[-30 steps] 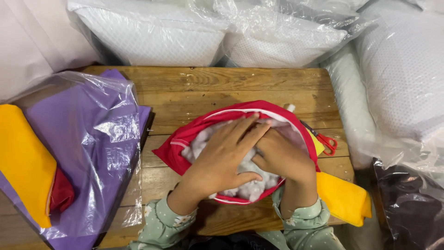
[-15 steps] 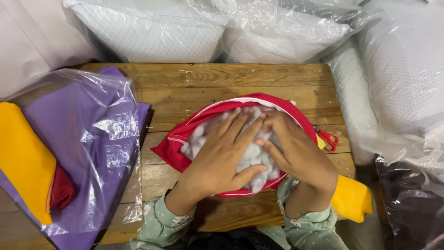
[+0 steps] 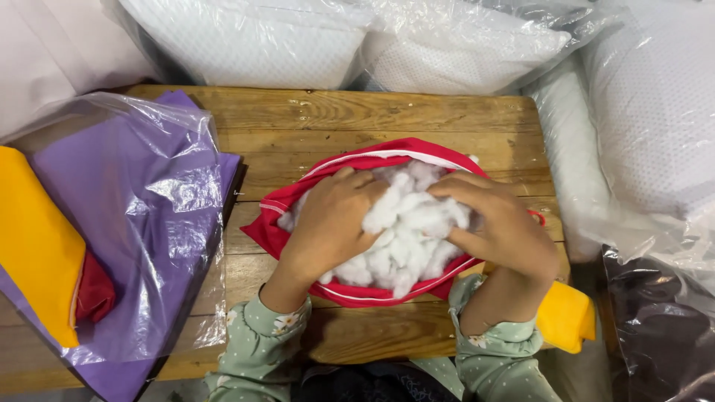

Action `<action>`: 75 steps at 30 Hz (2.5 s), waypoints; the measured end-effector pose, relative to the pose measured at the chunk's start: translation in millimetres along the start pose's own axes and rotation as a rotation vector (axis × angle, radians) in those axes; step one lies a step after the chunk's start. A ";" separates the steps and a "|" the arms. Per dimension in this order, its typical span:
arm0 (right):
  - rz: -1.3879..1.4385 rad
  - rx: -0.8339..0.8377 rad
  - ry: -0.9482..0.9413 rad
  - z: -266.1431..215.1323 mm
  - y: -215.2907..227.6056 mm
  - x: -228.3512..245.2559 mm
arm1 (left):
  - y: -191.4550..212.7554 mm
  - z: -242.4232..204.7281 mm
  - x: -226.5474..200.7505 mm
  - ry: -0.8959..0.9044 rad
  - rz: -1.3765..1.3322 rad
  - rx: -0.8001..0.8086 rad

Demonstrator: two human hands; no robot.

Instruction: Stuffing a red fabric cushion cover with white polyester fiberfill on a wooden workbench.

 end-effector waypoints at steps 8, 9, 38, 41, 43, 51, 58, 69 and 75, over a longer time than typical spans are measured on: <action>-0.021 -0.071 -0.026 -4.1 4.2 -9.9 | -2.3 -7.8 -3.9 -0.039 0.072 0.098; -0.050 -0.116 -0.054 -8.4 10.2 -8.1 | 0.0 -10.7 -3.0 -0.045 0.066 0.098; -0.198 -0.253 -0.037 -28.8 24.5 -20.0 | 28.1 -22.9 -4.9 -0.024 -0.064 -0.155; -0.244 -0.364 -0.065 -43.0 36.7 -15.2 | 36.4 -24.6 0.3 0.013 -0.147 -0.170; -0.254 -0.390 -0.053 -47.1 35.3 2.7 | 38.1 -20.6 -7.1 0.008 -0.205 -0.177; -0.093 0.126 0.124 8.5 -52.8 34.8 | 2.0 -18.3 -33.6 -0.130 -0.438 0.091; -0.318 -0.044 -0.279 1.7 -1.6 -36.5 | 18.9 -37.1 39.1 0.112 -0.213 0.188; -0.435 0.193 -0.141 29.8 -79.0 -17.7 | -61.0 -16.1 8.0 0.035 -0.035 0.230; -0.431 0.161 -0.161 26.5 -51.7 -37.0 | 50.9 -40.9 14.5 -0.029 -0.467 0.049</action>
Point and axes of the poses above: each hand's wrist, its own z-axis towards the middle knuckle, its own y-axis out of the back of the hand, x = y × z, the point moved 7 cm from there along z, towards the middle knuckle, and after that the axes turned 14 degrees about z, right-handed, at the moved point
